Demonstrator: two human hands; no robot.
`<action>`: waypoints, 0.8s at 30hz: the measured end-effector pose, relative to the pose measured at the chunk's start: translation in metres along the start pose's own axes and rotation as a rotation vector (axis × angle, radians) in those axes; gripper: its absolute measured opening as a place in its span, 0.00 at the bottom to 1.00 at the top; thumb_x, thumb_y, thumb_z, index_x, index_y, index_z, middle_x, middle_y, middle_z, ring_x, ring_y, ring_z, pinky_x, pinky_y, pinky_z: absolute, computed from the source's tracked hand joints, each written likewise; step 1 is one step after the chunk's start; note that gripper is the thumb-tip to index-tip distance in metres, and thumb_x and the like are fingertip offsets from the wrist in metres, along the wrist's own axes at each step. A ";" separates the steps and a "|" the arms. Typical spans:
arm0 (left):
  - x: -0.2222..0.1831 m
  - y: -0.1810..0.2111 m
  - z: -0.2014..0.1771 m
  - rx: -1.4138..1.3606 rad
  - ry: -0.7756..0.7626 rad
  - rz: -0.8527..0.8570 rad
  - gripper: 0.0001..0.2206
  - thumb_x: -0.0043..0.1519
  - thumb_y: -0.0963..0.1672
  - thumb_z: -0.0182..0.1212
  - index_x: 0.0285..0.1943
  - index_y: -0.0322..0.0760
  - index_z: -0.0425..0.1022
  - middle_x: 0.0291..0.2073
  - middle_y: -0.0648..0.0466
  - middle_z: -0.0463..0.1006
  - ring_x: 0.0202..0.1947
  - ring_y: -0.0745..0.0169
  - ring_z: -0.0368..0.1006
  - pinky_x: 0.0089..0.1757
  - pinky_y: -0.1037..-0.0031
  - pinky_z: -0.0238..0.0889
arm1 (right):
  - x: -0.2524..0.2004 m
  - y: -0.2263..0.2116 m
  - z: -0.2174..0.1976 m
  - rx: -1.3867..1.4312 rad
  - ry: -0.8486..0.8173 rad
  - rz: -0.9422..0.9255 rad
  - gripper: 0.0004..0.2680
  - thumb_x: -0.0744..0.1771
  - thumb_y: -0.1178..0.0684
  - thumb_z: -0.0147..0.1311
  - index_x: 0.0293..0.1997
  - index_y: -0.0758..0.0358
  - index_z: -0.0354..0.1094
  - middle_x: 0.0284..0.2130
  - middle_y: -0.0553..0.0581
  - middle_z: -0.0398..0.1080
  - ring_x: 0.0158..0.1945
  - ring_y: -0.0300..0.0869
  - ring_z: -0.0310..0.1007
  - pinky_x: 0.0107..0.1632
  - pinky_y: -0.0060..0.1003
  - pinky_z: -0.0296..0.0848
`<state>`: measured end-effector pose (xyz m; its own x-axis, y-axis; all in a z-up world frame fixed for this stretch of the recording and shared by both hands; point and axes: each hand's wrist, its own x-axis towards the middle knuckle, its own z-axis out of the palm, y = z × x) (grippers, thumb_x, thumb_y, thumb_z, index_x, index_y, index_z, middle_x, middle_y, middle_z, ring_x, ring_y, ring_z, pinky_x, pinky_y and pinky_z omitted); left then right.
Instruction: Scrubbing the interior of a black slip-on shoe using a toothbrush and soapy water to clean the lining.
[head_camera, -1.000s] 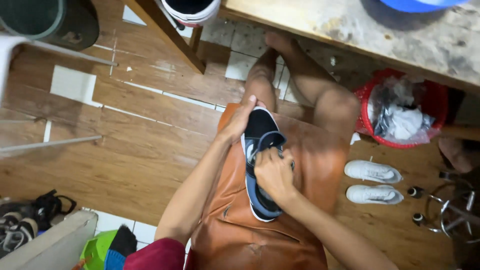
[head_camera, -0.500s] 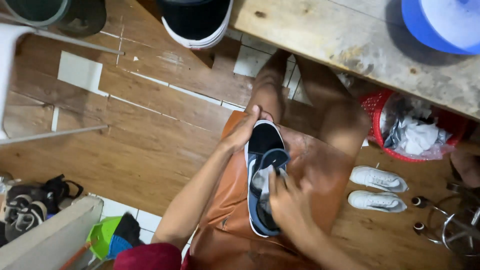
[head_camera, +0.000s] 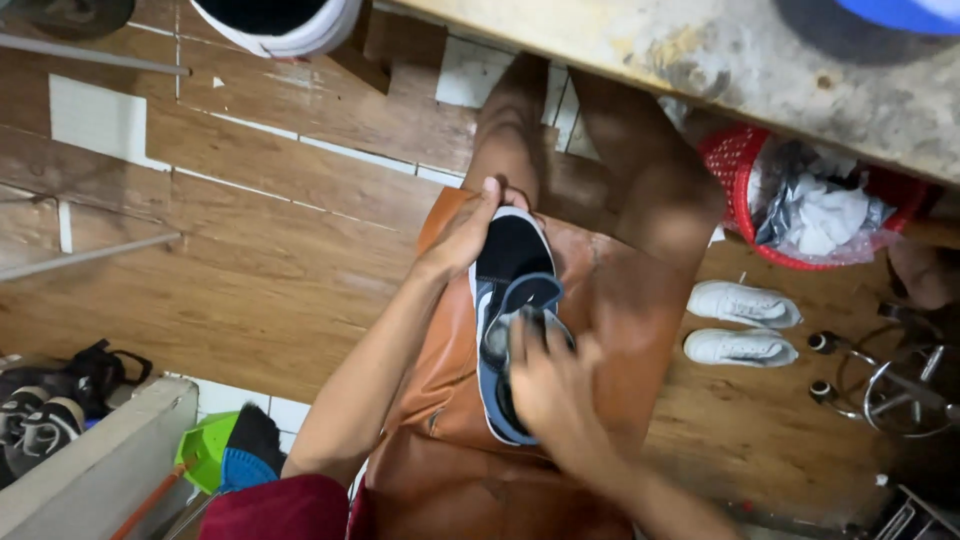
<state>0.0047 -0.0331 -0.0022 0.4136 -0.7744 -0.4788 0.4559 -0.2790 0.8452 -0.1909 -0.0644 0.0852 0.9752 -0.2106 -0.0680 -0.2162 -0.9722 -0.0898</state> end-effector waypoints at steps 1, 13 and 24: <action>-0.001 0.000 0.002 0.000 -0.002 -0.006 0.31 0.63 0.58 0.28 0.38 0.35 0.73 0.36 0.52 0.81 0.38 0.66 0.74 0.45 0.79 0.64 | 0.007 0.001 0.001 0.003 -0.005 0.003 0.18 0.60 0.55 0.47 0.55 0.69 0.64 0.50 0.62 0.69 0.44 0.47 0.67 0.40 0.50 0.55; -0.003 0.020 0.007 0.250 0.041 -0.172 0.28 0.67 0.56 0.23 0.49 0.52 0.77 0.47 0.44 0.75 0.55 0.47 0.67 0.58 0.62 0.55 | 0.009 0.004 0.026 -0.054 0.099 0.022 0.08 0.60 0.61 0.47 0.38 0.64 0.70 0.23 0.55 0.63 0.32 0.50 0.63 0.39 0.55 0.56; -0.002 0.012 0.004 0.075 0.090 -0.121 0.31 0.60 0.60 0.27 0.37 0.38 0.75 0.35 0.55 0.82 0.35 0.69 0.73 0.43 0.81 0.65 | 0.021 0.004 -0.009 -0.041 -0.024 0.057 0.07 0.60 0.57 0.48 0.36 0.60 0.69 0.34 0.54 0.65 0.36 0.46 0.61 0.42 0.52 0.55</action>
<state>0.0064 -0.0375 0.0096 0.4300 -0.6795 -0.5944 0.4476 -0.4113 0.7940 -0.1708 -0.0741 0.0923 0.9597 -0.2642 -0.0957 -0.2692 -0.9621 -0.0442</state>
